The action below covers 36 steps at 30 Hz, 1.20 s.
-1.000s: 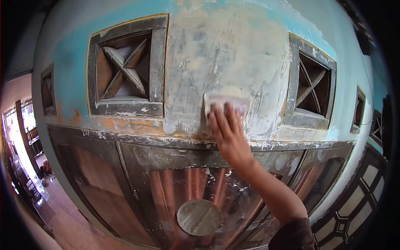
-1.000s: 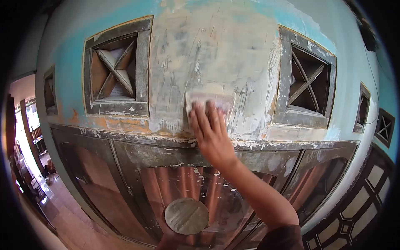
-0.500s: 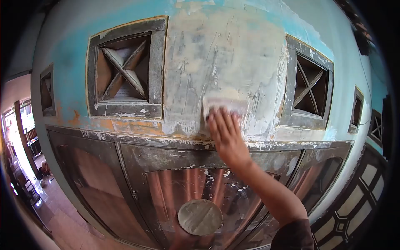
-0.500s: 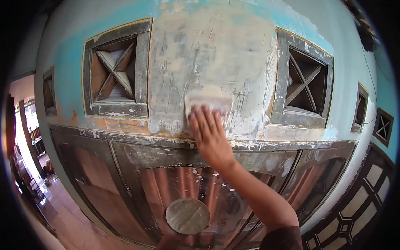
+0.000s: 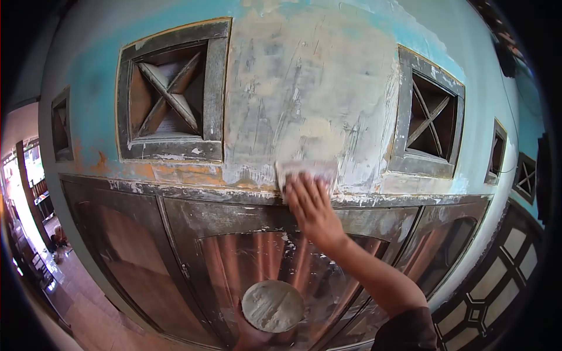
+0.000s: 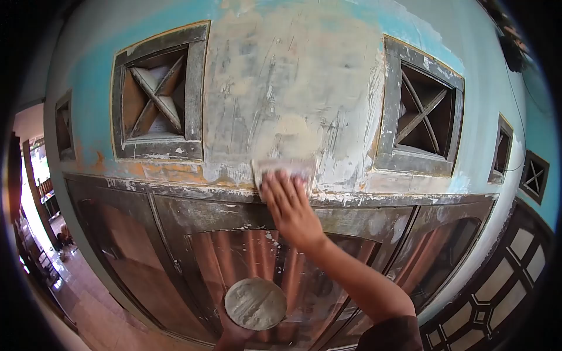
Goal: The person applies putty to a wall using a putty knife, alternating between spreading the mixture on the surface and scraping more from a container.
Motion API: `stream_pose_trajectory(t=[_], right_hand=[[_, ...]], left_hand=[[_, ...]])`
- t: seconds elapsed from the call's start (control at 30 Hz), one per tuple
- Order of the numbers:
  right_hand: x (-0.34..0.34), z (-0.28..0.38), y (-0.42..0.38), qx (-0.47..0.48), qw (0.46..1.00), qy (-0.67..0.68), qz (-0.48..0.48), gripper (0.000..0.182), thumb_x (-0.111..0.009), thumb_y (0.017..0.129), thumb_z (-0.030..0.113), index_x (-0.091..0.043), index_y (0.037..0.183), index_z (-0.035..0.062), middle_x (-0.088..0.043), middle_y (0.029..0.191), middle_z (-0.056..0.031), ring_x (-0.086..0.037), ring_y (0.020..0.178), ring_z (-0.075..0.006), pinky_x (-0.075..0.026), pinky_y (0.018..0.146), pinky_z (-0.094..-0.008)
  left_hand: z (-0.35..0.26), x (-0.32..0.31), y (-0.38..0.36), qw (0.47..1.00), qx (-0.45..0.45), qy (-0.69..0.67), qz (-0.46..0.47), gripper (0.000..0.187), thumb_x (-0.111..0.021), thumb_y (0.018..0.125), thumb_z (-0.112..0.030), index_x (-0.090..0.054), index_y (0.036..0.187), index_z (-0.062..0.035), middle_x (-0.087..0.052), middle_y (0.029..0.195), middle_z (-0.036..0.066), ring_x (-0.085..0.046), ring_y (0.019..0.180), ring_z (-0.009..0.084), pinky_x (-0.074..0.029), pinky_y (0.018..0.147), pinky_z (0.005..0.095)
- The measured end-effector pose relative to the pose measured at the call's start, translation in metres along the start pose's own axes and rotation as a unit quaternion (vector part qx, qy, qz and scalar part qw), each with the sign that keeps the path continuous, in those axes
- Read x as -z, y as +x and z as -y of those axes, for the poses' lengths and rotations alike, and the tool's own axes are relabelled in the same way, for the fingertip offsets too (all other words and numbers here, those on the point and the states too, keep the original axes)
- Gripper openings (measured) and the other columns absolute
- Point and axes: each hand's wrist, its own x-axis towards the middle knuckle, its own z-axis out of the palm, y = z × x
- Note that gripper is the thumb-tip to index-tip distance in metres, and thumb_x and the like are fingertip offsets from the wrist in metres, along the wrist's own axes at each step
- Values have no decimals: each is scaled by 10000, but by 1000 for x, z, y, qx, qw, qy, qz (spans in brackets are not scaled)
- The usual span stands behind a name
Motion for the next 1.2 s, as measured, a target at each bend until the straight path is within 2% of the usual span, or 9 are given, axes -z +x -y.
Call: stream_pose_trajectory(t=[0.03, 0.13, 0.23, 0.33, 0.43, 0.57, 0.83, 0.97, 1.2], right_hand=[[-11, 10, -18, 6, 998, 55, -17, 614, -517, 914, 102, -360, 1490, -40, -322, 1575, -213, -270, 1477, -409, -245, 1188, -559], [14, 16, -36, 21, 996, 87, 23, 621, -524, 911, 93, -356, 1496, -27, -320, 1579, -207, -266, 1479, -408, -227, 1189, -577], [38, -10, -5, -32, 997, 60, -41, 627, -509, 912, 57, -332, 1509, -16, -301, 1587, -207, -227, 1493, -405, -188, 1192, -601], [33, -40, 13, -88, 995, 21, -33, 643, -502, 908, 36, -309, 1519, -17, -277, 1597, -203, -200, 1500, -405, -173, 1200, -599], [10, -32, -12, -40, 998, -8, 46, 659, -521, 900, 47, -303, 1518, -20, -263, 1603, -202, -201, 1495, -424, -183, 1203, -586], [5, -1, -62, -2, 997, 63, 48, 660, -533, 911, 75, -305, 1525, -8, -285, 1595, -204, -239, 1482, -430, -230, 1189, -580], [29, -62, 3, -93, 994, 31, -54, 650, -511, 887, -5, -325, 1510, -19, -282, 1598, -193, -210, 1495, -415, -187, 1195, -597], [1, -22, -50, -10, 997, 39, 61, 653, -524, 893, 52, -325, 1510, -23, -273, 1599, -204, -214, 1485, -447, -215, 1187, -603], [46, -39, -30, -65, 992, 91, -57, 665, -516, 883, -7, -321, 1519, -1, -265, 1609, -187, -180, 1498, -437, -158, 1199, -605]], left_hand=[[0, 8, 1, 994, 38, -95, 23, 861, -386, 910, -720, -449, 1459, -60, -484, 1466, 190, -463, 1339, 413, -376, 1102, 586], [-2, 11, -2, 995, 22, -89, 27, 897, -397, 896, -737, -439, 1462, -42, -466, 1475, 208, -445, 1352, 422, -366, 1106, 594], [-2, 11, 5, 993, 17, -112, 42, 880, -394, 898, -735, -460, 1451, -54, -487, 1460, 198, -464, 1335, 422, -375, 1098, 596], [-1, -9, 3, 999, -11, 5, -49, 852, -407, 893, -736, -494, 1431, -83, -518, 1440, 163, -496, 1307, 407, -405, 1071, 596], [2, 7, 6, 991, 39, -121, 42, 866, -400, 891, -745, -487, 1438, -79, -505, 1452, 173, -488, 1314, 413, -395, 1076, 605], [-1, 2, 5, 994, 51, -81, 44, 883, -371, 892, -766, -483, 1441, -83, -481, 1478, 166, -468, 1330, 420, -383, 1074, 626], [14, 3, 16, 998, 31, -53, -12, 863, -384, 896, -763, -501, 1418, -85, -527, 1427, 166, -488, 1306, 419, -378, 1073, 625], [10, -2, 5, 995, 51, -75, 45, 856, -345, 916, -752, -481, 1437, -86, -498, 1454, 177, -466, 1326, 430, -361, 1086, 634], [13, 10, 11, 998, 33, -38, 49, 904, -395, 883, -763, -464, 1454, -67, -470, 1481, 196, -446, 1349, 431, -369, 1089, 630]])
